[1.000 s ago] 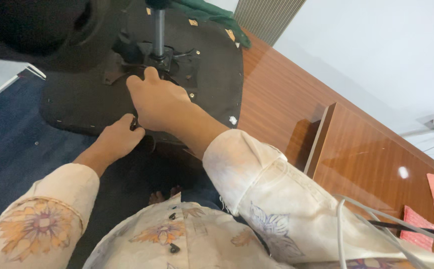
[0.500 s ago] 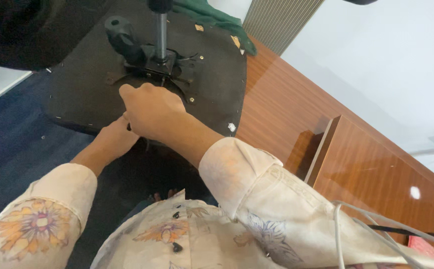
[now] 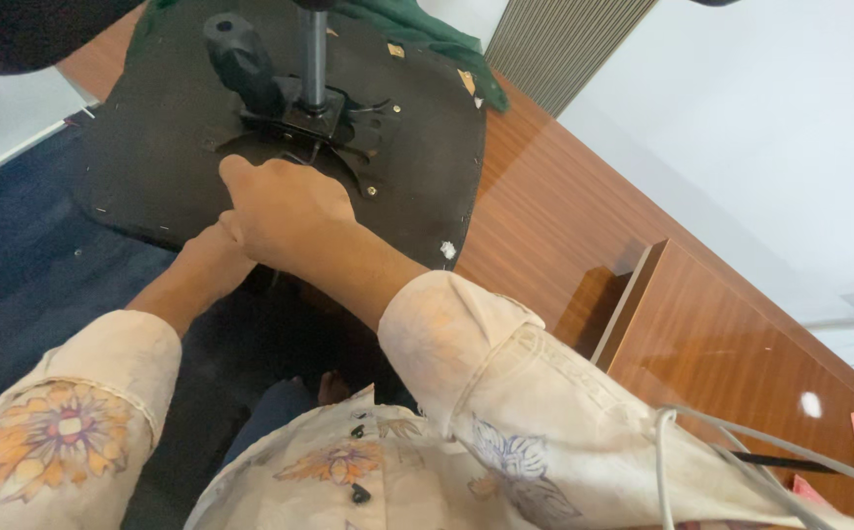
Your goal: The person uses a screwdriver to tighten screws into the underside of a black chair base placed on a wooden table. They rotate the screwdriver repeatedly to secure the fasteners while holding the base steady with the other hand.
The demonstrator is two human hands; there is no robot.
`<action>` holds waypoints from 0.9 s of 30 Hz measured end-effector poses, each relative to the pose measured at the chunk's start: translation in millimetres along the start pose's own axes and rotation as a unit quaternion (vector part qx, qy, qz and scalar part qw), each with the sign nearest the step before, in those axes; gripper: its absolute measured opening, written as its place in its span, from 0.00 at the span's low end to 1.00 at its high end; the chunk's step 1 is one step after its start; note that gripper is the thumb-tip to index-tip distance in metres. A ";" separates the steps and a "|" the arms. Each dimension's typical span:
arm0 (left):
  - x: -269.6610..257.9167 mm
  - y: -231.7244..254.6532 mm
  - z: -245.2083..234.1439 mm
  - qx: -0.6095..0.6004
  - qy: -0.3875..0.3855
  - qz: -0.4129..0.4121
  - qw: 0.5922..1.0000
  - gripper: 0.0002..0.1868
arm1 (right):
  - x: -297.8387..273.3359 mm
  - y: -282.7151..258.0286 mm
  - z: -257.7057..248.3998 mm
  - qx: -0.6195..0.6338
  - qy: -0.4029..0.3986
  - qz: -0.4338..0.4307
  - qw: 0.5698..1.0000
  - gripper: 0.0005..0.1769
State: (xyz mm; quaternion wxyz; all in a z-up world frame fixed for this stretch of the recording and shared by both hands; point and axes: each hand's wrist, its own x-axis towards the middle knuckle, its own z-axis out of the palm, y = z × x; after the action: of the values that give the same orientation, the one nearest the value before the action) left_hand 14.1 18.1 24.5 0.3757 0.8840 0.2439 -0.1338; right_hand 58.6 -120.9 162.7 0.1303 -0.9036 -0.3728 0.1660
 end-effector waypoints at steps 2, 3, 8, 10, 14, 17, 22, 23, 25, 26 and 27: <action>3.6 -3.2 3.0 0.042 -0.007 0.003 0.999 0.29 | -0.3 -3.2 1.9 0.004 -0.007 0.001 1.000 0.21; 4.9 -5.1 4.5 0.021 -0.002 0.021 1.000 0.29 | -1.3 -3.3 2.6 0.005 -0.011 0.003 1.000 0.21; 8.3 -17.0 9.8 -0.045 0.017 0.039 0.998 0.28 | -4.3 -0.4 7.7 0.036 0.036 -0.044 0.998 0.30; 9.9 -20.6 13.9 -0.045 0.029 0.047 0.997 0.28 | -3.4 1.5 10.1 0.022 0.046 -0.059 0.997 0.31; 15.9 -28.7 16.1 -0.054 0.034 0.031 0.998 0.30 | 1.5 3.9 11.7 -0.030 0.065 -0.053 0.996 0.28; 23.8 -33.4 17.0 0.027 0.041 0.008 0.999 0.33 | 4.7 9.3 11.4 -0.020 0.089 -0.026 0.995 0.22; 20.6 -30.0 17.8 0.012 0.060 0.023 0.998 0.32 | 9.9 10.9 9.8 -0.006 0.080 -0.024 0.996 0.23; 17.4 -27.5 17.1 -0.001 0.056 0.022 0.998 0.31 | 9.8 10.7 9.7 -0.001 0.088 -0.037 0.995 0.26; 11.7 -21.5 12.5 -0.018 0.036 -0.016 0.999 0.31 | 9.1 10.6 8.6 0.000 0.097 -0.057 0.994 0.27; 9.4 -18.2 10.8 -0.027 0.025 -0.034 0.999 0.31 | 8.5 11.1 7.5 -0.003 0.097 -0.063 0.993 0.26; 8.0 -15.6 9.9 -0.015 0.025 -0.038 0.999 0.31 | 7.7 11.3 7.0 -0.004 0.098 -0.068 0.993 0.24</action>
State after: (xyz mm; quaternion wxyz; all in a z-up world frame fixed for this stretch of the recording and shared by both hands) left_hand 12.0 22.8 5.1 0.3770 0.8716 0.2886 -0.1218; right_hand 68.1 -122.4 150.8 0.1731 -0.8888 -0.4192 0.0662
